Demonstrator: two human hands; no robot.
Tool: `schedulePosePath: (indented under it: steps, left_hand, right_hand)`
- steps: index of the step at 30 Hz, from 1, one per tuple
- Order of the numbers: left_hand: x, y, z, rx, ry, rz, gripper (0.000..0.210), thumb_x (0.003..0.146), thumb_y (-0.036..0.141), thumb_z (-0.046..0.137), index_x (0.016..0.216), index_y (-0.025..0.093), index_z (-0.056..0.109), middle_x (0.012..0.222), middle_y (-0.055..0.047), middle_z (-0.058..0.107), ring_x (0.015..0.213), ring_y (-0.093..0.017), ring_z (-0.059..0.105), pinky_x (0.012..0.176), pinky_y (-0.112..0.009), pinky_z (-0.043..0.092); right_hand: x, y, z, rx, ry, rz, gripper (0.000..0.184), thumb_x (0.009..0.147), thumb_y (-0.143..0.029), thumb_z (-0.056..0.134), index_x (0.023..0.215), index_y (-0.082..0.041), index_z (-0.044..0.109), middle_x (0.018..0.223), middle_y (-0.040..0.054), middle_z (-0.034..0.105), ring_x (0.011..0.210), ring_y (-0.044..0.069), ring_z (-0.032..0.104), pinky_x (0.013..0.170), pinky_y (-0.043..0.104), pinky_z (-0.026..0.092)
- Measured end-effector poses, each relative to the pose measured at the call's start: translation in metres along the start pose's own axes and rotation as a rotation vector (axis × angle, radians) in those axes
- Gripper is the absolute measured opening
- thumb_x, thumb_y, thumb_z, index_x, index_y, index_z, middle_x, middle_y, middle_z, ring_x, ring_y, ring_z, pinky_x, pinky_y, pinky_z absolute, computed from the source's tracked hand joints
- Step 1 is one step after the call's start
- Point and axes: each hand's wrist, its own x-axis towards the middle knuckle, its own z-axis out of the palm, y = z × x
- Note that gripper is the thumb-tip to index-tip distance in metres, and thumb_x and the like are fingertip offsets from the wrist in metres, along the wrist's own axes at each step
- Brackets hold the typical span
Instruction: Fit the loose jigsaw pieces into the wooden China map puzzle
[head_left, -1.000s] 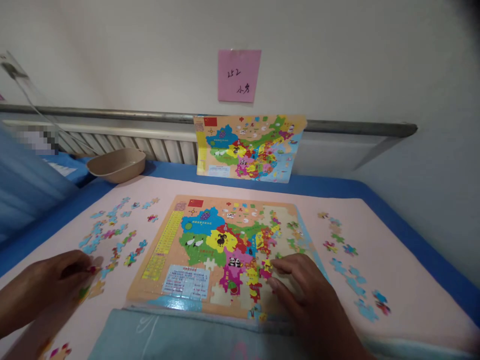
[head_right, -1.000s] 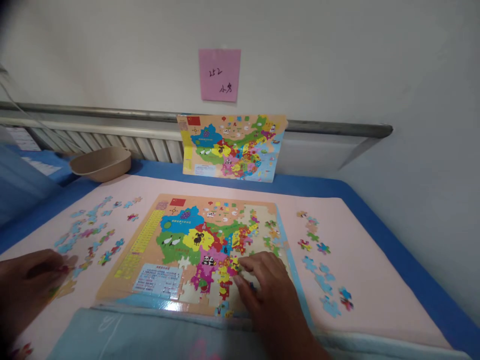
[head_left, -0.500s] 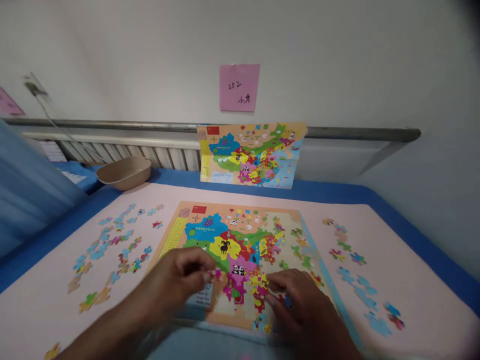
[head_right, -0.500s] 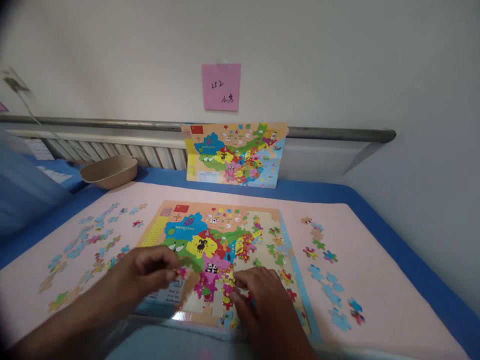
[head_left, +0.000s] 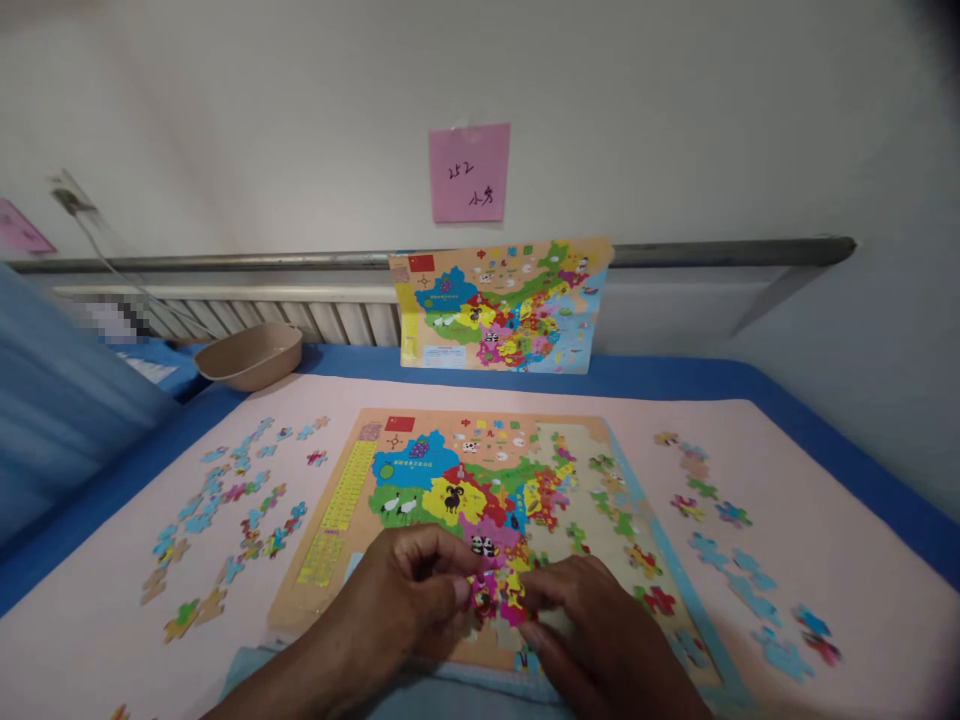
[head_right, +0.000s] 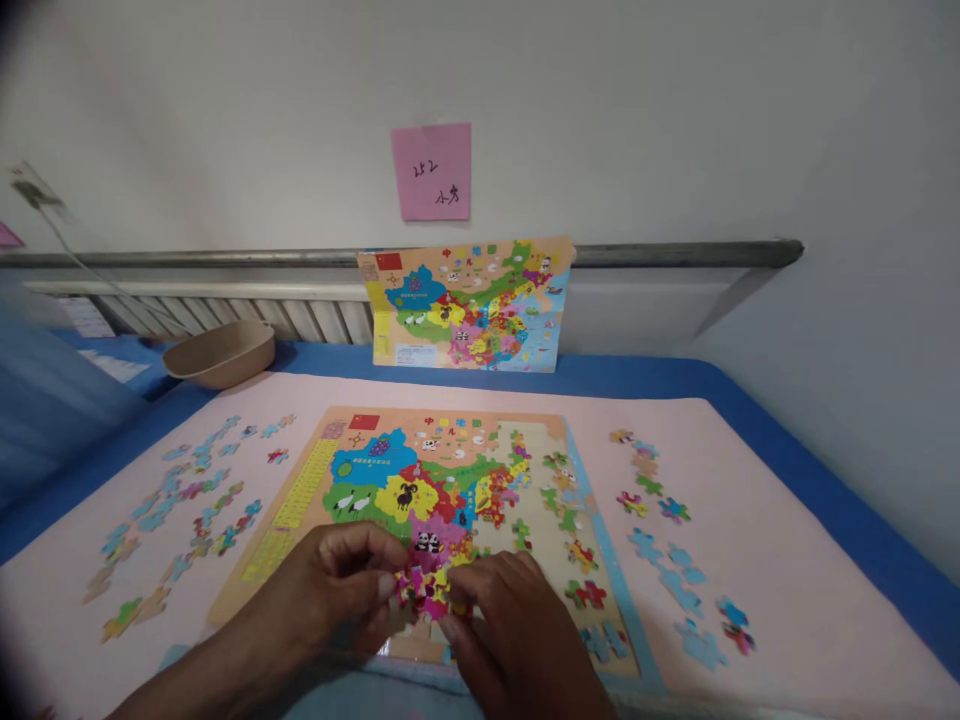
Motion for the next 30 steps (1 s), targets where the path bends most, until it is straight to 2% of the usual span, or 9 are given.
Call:
schedulePosePath:
  steps: [2, 5, 12, 16, 19, 25, 30]
  left_hand:
    - [0.001, -0.008, 0.001, -0.054, -0.011, 0.009, 0.038, 0.055, 0.041, 0.096, 0.074, 0.017, 0.074, 0.058, 0.000, 0.066, 0.048, -0.010, 0.053, 0.052, -0.023, 0.037]
    - [0.001, -0.016, 0.002, -0.035, 0.008, 0.066, 0.031, 0.061, 0.039, 0.091, 0.077, 0.017, 0.076, 0.060, -0.002, 0.069, 0.048, -0.010, 0.052, 0.051, -0.022, 0.034]
    - [-0.005, -0.010, 0.003, 0.135, 0.030, 0.063, 0.028, 0.067, 0.042, 0.077, 0.081, 0.017, 0.079, 0.076, -0.008, 0.076, 0.064, -0.016, 0.059, 0.062, -0.029, 0.043]
    - [-0.005, -0.010, -0.001, 0.240, 0.096, 0.087, 0.028, 0.067, 0.043, 0.070, 0.075, 0.017, 0.073, 0.067, -0.002, 0.065, 0.060, -0.013, 0.048, 0.058, -0.028, 0.034]
    - [-0.004, -0.012, -0.003, 0.284, 0.102, 0.097, 0.026, 0.068, 0.043, 0.066, 0.074, 0.018, 0.067, 0.063, 0.002, 0.057, 0.058, -0.012, 0.043, 0.056, -0.028, 0.029]
    - [-0.004, -0.013, -0.002, 0.237, 0.115, 0.116, 0.026, 0.070, 0.045, 0.068, 0.075, 0.020, 0.060, 0.064, 0.005, 0.052, 0.057, -0.012, 0.042, 0.055, -0.028, 0.033]
    - [-0.005, -0.016, -0.005, 0.253, 0.119, 0.131, 0.023, 0.073, 0.041, 0.066, 0.074, 0.019, 0.063, 0.065, 0.003, 0.055, 0.058, -0.012, 0.044, 0.056, -0.028, 0.035]
  right_hand:
    - [0.000, 0.000, 0.000, 0.003, 0.030, -0.005, 0.012, 0.110, -0.021, 0.050, 0.118, -0.025, 0.058, 0.095, 0.0010, 0.073, 0.084, 0.020, 0.068, 0.075, 0.032, 0.052]
    - [0.003, -0.004, -0.002, -0.008, 0.002, 0.000, 0.012, 0.110, -0.021, 0.052, 0.119, -0.026, 0.058, 0.097, 0.0004, 0.073, 0.085, 0.020, 0.069, 0.075, 0.031, 0.052]
    - [0.007, -0.004, -0.015, -0.065, 0.051, 0.065, 0.008, 0.112, -0.027, 0.053, 0.114, -0.027, 0.060, 0.094, -0.0010, 0.073, 0.082, 0.019, 0.071, 0.072, 0.030, 0.055]
    - [0.005, 0.003, -0.021, -0.105, 0.091, 0.135, 0.008, 0.111, -0.030, 0.056, 0.113, -0.028, 0.063, 0.096, -0.0008, 0.075, 0.082, 0.019, 0.073, 0.069, 0.029, 0.057]
    - [0.005, 0.005, -0.022, -0.113, 0.124, 0.154, 0.010, 0.112, -0.032, 0.055, 0.113, -0.028, 0.064, 0.096, -0.0003, 0.075, 0.082, 0.019, 0.074, 0.069, 0.029, 0.059]
    - [0.008, 0.004, -0.023, -0.144, 0.135, 0.145, 0.014, 0.115, -0.036, 0.052, 0.113, -0.028, 0.063, 0.097, -0.0007, 0.076, 0.085, 0.019, 0.075, 0.073, 0.029, 0.060]
    - [0.007, 0.004, -0.023, -0.145, 0.118, 0.150, 0.016, 0.116, -0.038, 0.049, 0.113, -0.029, 0.062, 0.097, -0.0020, 0.076, 0.084, 0.018, 0.075, 0.072, 0.028, 0.060]
